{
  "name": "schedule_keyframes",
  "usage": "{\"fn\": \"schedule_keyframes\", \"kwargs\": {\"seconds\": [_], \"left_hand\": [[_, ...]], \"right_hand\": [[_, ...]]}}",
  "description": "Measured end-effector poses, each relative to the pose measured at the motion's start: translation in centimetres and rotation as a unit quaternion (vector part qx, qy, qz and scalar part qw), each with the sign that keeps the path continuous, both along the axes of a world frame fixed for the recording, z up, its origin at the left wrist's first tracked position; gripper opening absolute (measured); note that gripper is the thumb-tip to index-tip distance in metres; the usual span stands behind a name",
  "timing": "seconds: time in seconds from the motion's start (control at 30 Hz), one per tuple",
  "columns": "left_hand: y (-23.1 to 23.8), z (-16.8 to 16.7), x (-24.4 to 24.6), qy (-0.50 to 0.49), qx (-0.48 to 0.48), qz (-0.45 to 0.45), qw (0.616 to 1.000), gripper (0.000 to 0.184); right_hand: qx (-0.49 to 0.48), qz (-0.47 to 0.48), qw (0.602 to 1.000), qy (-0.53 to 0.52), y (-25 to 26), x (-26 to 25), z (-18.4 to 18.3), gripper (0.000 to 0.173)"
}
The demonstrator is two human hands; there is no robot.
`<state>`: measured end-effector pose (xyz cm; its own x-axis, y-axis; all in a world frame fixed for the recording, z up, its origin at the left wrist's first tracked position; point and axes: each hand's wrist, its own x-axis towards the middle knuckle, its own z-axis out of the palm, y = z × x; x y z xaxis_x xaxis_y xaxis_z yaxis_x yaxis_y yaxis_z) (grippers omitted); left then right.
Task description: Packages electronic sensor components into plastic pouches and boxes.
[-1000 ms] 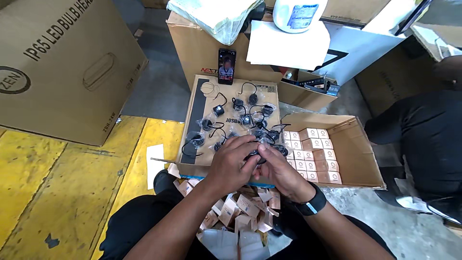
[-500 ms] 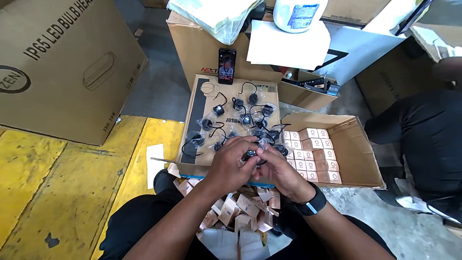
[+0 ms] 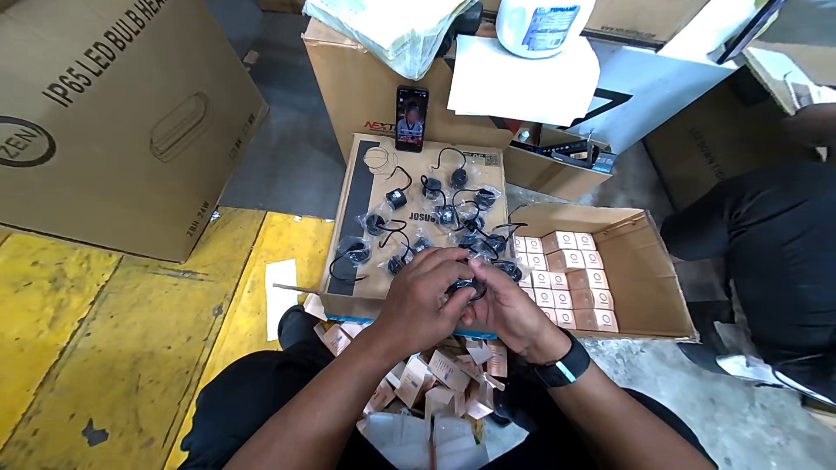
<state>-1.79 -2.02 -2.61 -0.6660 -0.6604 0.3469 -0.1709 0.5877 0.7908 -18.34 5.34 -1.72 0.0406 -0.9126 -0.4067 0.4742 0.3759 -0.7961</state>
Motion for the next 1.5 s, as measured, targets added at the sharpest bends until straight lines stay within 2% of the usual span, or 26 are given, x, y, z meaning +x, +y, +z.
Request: {"fn": "schedule_keyframes", "kwargs": {"seconds": [0.07,0.23,0.3,0.37,0.47,0.6,0.97,1.1,1.33,1.5], "left_hand": [[0.0,0.1,0.0,0.001,0.019,0.009,1.0,0.03],[-0.1,0.6,-0.1,-0.052,0.076,0.056,0.994,0.067],[-0.2,0.6,0.0,-0.073,0.115,0.069,0.988,0.071],[-0.4,0.7,0.0,-0.068,0.145,0.065,0.985,0.065],[-0.5,0.7,0.1,-0.043,0.176,0.056,0.982,0.046],[-0.4,0.7,0.3,-0.019,0.179,0.06,0.982,0.039],[-0.3,-0.2,0.8,-0.048,0.105,0.051,0.992,0.049],[-0.3,-0.3,1.0,-0.059,0.089,0.05,0.993,0.054],[-0.1,-0.2,0.9,-0.063,0.069,0.054,0.994,0.058],[-0.2,-0.3,0.8,-0.047,0.064,0.054,0.995,0.058]], "right_hand": [[-0.008,-0.017,1.0,0.0,0.0,0.0,0.3,0.038],[-0.038,-0.058,0.998,0.006,-0.1,-0.6,0.6,0.041],[-0.051,-0.066,0.996,0.015,-0.1,-0.9,0.8,0.042],[-0.053,-0.059,0.996,0.025,-0.1,-1.2,0.9,0.044],[-0.051,-0.031,0.997,0.045,0.0,-1.5,0.9,0.046],[-0.052,0.005,0.997,0.057,0.0,-1.9,1.0,0.049],[-0.049,0.067,0.995,0.061,0.1,-2.1,0.8,0.048],[-0.074,0.058,0.995,0.038,0.2,-1.7,0.6,0.045],[-0.063,0.032,0.997,0.021,0.3,-1.8,1.2,0.034],[-0.08,0.032,0.996,0.003,0.4,-1.9,1.5,0.037]]}}
